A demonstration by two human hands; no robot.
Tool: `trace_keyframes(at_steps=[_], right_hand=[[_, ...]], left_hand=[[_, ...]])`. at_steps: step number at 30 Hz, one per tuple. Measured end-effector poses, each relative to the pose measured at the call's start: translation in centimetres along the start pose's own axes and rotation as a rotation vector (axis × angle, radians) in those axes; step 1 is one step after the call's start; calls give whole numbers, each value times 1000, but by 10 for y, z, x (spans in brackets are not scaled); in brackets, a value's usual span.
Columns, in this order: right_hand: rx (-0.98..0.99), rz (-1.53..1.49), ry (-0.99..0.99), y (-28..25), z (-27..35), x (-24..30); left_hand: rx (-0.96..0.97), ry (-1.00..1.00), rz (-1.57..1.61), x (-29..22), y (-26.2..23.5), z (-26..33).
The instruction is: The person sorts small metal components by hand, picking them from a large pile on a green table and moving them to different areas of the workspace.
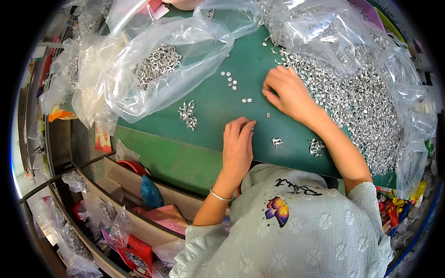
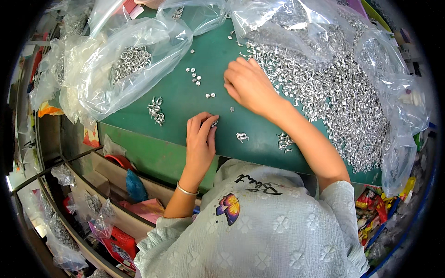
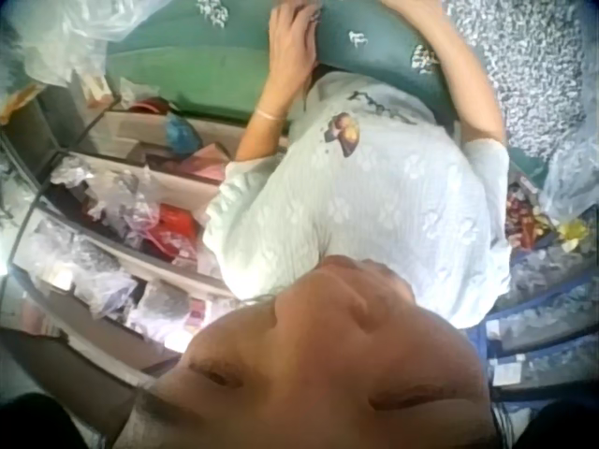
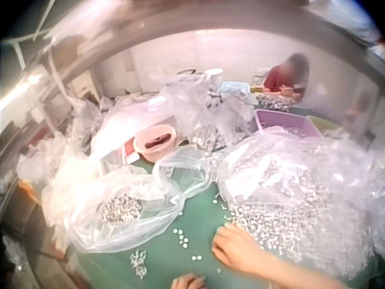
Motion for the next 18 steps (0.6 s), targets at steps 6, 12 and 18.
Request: trace_keyframes(at_steps=[6, 12, 18], right_hand=[[171, -111, -110, 8, 39, 32], [60, -320, 40, 0, 40, 9], [135, -84, 27, -2, 50, 12]], left_hand=[[-23, 33, 72, 2, 4, 0], [-10, -68, -41, -11, 3, -8], [37, 8, -32, 4, 13, -4]])
Point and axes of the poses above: each hand's wrist, its own z-axis away from the middle knuckle, its own y-axis out of the palm, x = y × z, the point moved 6 cm from there along -z, towards the middle knuckle, and after that the axes turned 3 degrees about y, right-handed, at the moved point
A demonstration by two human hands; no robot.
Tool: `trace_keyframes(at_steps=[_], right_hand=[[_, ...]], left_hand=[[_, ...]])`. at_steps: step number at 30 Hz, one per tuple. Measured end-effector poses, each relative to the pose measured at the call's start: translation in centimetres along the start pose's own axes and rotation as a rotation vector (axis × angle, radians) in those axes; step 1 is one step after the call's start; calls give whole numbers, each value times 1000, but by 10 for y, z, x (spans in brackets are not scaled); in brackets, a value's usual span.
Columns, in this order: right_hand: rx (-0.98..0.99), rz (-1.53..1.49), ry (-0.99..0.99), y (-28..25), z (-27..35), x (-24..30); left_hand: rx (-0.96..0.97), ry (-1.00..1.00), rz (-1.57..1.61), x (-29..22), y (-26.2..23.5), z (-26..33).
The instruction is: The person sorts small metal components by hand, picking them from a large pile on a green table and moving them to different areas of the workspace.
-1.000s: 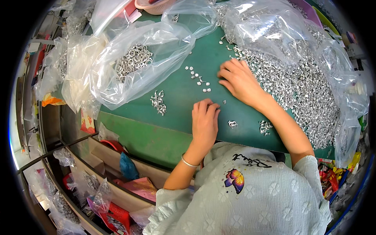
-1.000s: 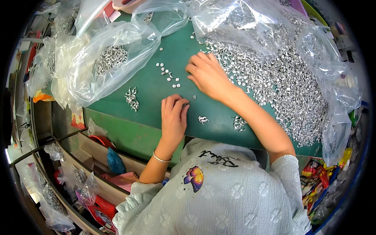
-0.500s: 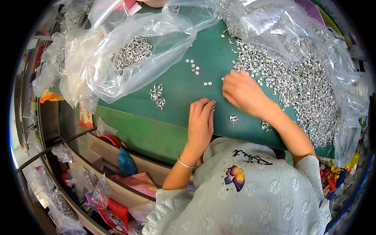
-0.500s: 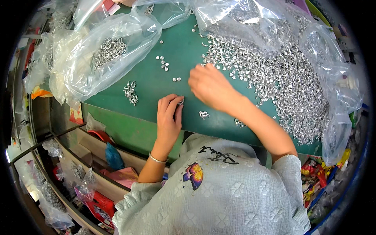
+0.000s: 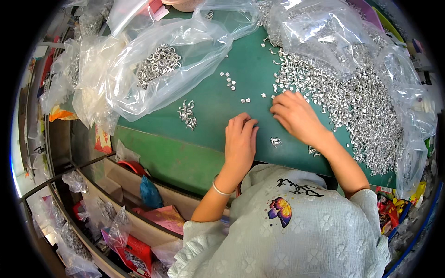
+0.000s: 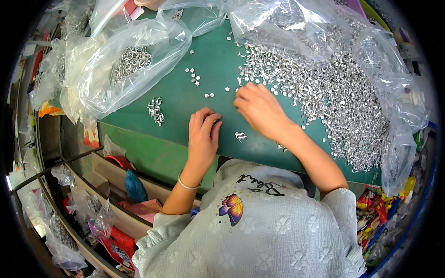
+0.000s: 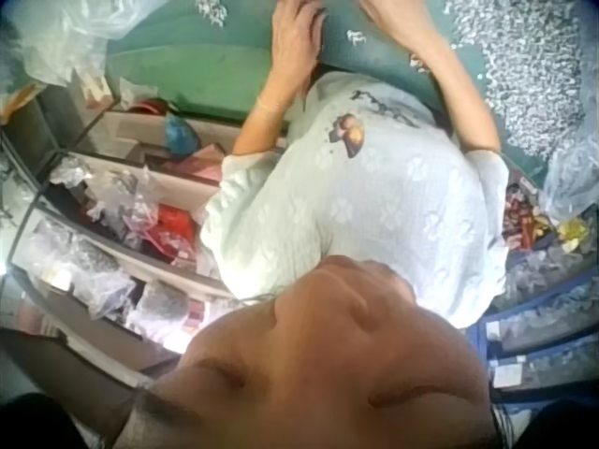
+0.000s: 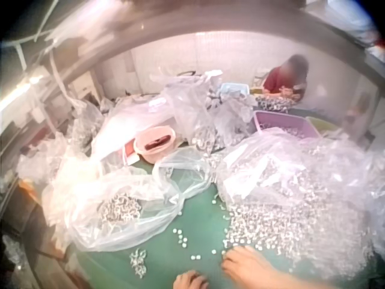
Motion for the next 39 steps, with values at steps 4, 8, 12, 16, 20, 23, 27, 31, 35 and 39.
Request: trace_keyframes(at_steps=[4, 8, 12, 16, 20, 23, 27, 31, 35, 39], right_hand=[[33, -54, 65, -7, 4, -17], [-269, -8, 96, -26, -6, -37], [-312, 278, 205, 2, -16, -41], [-263, 45, -13, 18, -23, -10], [-191, -392, -68, 16, -42, -18], [-330, -669, 173, -10, -52, -38], [-206, -349, 3, -12, -36, -17], [-137, -95, -126, 8, -33, -9], [-242, 49, 87, -5, -40, -48], [-320, -22, -49, -7, -46, -13]], left_hand=[[74, 73, -138, -14, -11, 11], [136, 170, -271, -12, -17, 16], [57, 124, -43, 5, -17, 11], [6, 92, 35, 8, -16, 7], [-17, 98, 70, 8, -17, 5], [-52, 84, 118, 9, -18, 7], [-60, 91, 110, 11, -18, 8], [-63, 110, 108, 9, -18, 6], [-56, 99, 129, 10, -18, 8], [-63, 110, 108, 10, -17, 9]])
Point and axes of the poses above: each hand's wrist, its own z-axis away from the middle knuckle, its own y-axis out of the palm, x = y × z, the point moved 6 cm from there along -z, towards the middle knuckle, and after that the axes turned 3 degrees about y, right-handed, at the moved point
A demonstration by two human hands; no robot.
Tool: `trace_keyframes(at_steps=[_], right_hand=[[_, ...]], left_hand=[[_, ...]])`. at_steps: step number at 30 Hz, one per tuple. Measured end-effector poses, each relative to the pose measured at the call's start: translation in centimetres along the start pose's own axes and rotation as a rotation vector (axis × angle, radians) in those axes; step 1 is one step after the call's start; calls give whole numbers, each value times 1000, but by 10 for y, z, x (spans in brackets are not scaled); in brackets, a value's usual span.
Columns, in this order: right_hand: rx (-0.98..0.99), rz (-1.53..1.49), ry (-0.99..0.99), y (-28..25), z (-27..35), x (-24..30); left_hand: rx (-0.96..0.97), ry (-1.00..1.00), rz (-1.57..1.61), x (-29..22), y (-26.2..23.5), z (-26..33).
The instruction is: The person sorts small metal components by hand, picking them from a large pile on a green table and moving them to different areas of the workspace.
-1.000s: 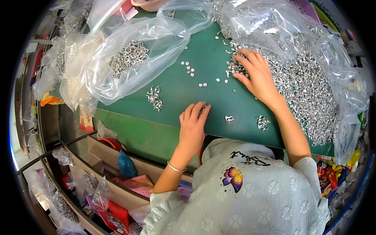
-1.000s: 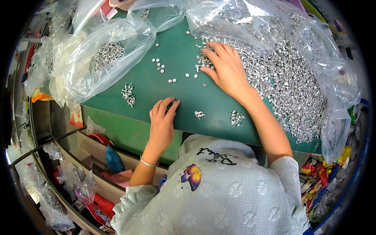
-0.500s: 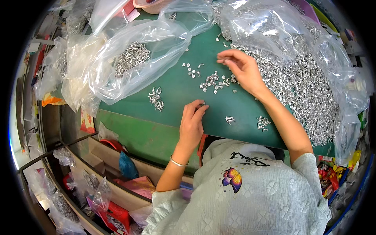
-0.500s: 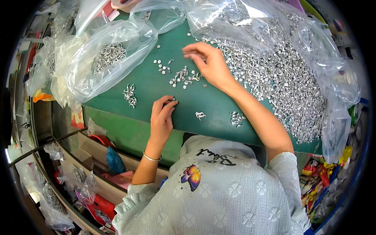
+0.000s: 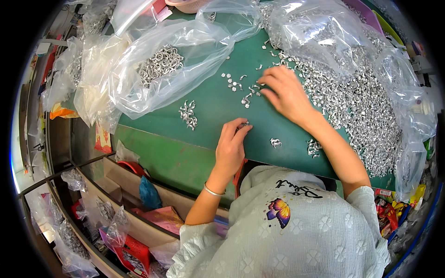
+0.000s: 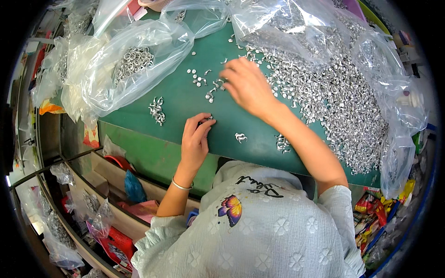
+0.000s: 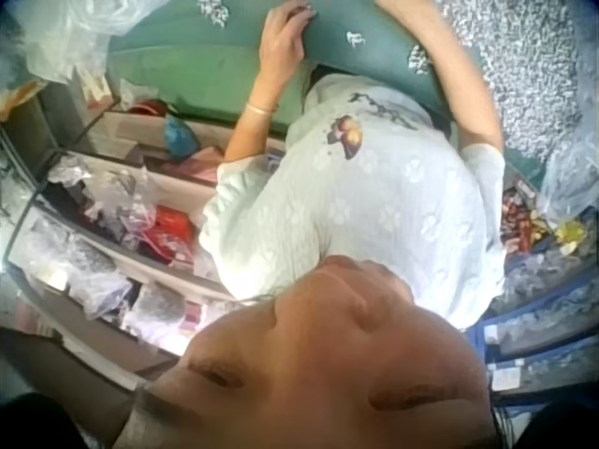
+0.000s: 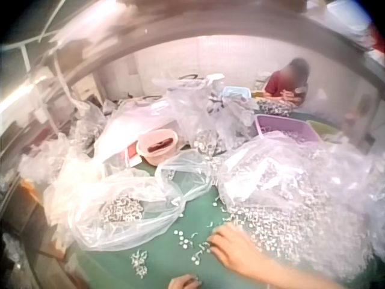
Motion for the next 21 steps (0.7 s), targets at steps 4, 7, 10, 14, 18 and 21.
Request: trace_keyframes(at_steps=[4, 7, 10, 14, 18, 21], right_hand=[[105, 19, -115, 25, -6, 16], [75, 5, -89, 12, -4, 9], [148, -149, 116, 2, 7, -2], [252, -75, -1, 19, 18, 26], [43, -205, 123, 1, 8, 0], [-21, -155, 156, -8, 2, -4]], left_hand=[[2, 8, 1, -1, 0, -2], [-1, 10, 1, 0, 0, -1], [-12, 1, -3, 0, 0, -1], [-23, -1, 5, -2, 0, -3], [-22, 15, 6, -2, -1, -1], [-30, 14, 11, -2, -1, -1]])
Point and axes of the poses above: each hand's wrist, its own z-axis away from the middle knuckle, its own y-axis out of the palm, x = y × z, the point moved 6 cm from there along -z, towards the middle knuckle, and after that the axes turned 3 degrees about y, right-handed, at the moved point
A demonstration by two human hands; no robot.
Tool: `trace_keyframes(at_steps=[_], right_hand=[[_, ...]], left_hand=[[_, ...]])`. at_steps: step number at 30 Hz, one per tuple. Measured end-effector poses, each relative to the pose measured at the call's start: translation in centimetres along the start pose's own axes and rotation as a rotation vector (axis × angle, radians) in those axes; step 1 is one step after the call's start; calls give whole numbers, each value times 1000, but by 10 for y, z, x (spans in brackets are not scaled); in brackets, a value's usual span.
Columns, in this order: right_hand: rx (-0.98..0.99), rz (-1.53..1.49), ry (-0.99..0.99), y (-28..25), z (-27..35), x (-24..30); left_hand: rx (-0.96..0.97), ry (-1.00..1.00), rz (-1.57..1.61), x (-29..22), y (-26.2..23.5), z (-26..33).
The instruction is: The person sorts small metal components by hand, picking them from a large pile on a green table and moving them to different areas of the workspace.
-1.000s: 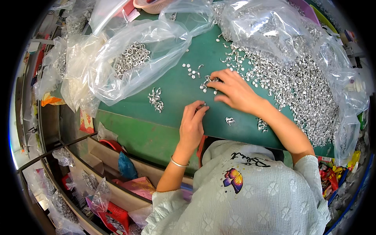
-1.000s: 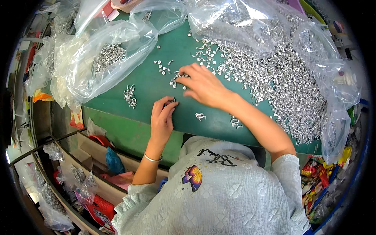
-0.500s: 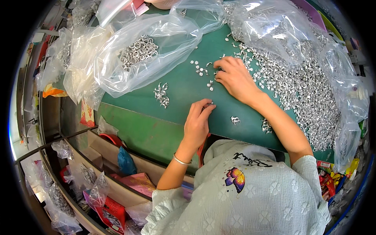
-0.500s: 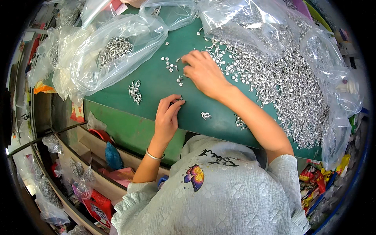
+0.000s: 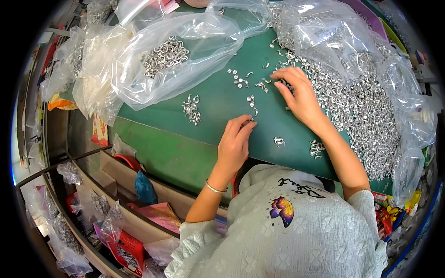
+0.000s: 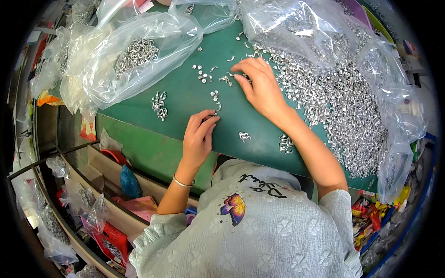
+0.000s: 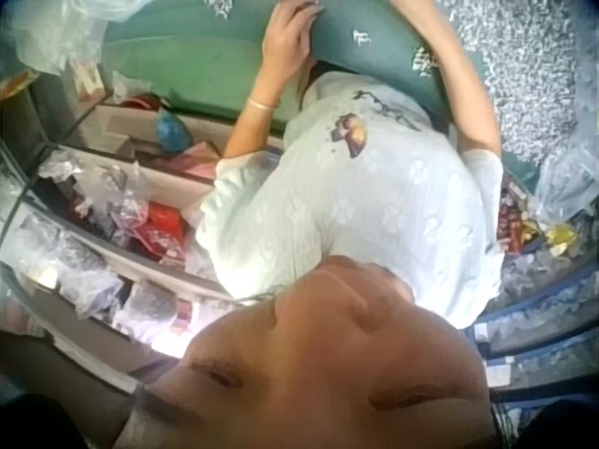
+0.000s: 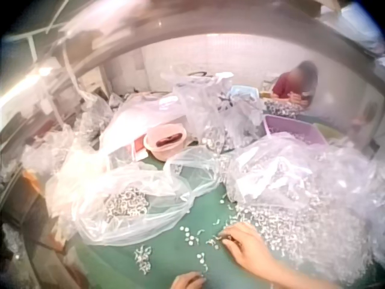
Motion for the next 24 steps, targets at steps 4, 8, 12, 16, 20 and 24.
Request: trace_keyframes(at_steps=[4, 8, 12, 16, 20, 24], right_hand=[[70, 242, -141, 22, -1, -2], [115, 299, -125, 8, 6, -7], [141, 204, -57, 0, 14, 6], [150, 247, -141, 17, 17, 3], [238, 251, -169, 2, 29, 0], [26, 248, -180, -12, 22, 14]], left_hand=[[6, -10, 17, -2, -1, -2], [14, -93, 126, -3, -8, 0], [-64, -103, 8, 3, -12, -7], [50, -74, -239, -6, 5, -31], [89, -87, -210, -4, 10, -19], [32, -60, -185, -6, 6, -6]])
Point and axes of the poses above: each hand's wrist, its own z-axis away from the middle knuckle, its own y-axis out of the palm, x = y × z, the point moved 6 cm from there along -z, towards the middle knuckle, and after that the axes turned 3 degrees about y, right-handed, at the moved point
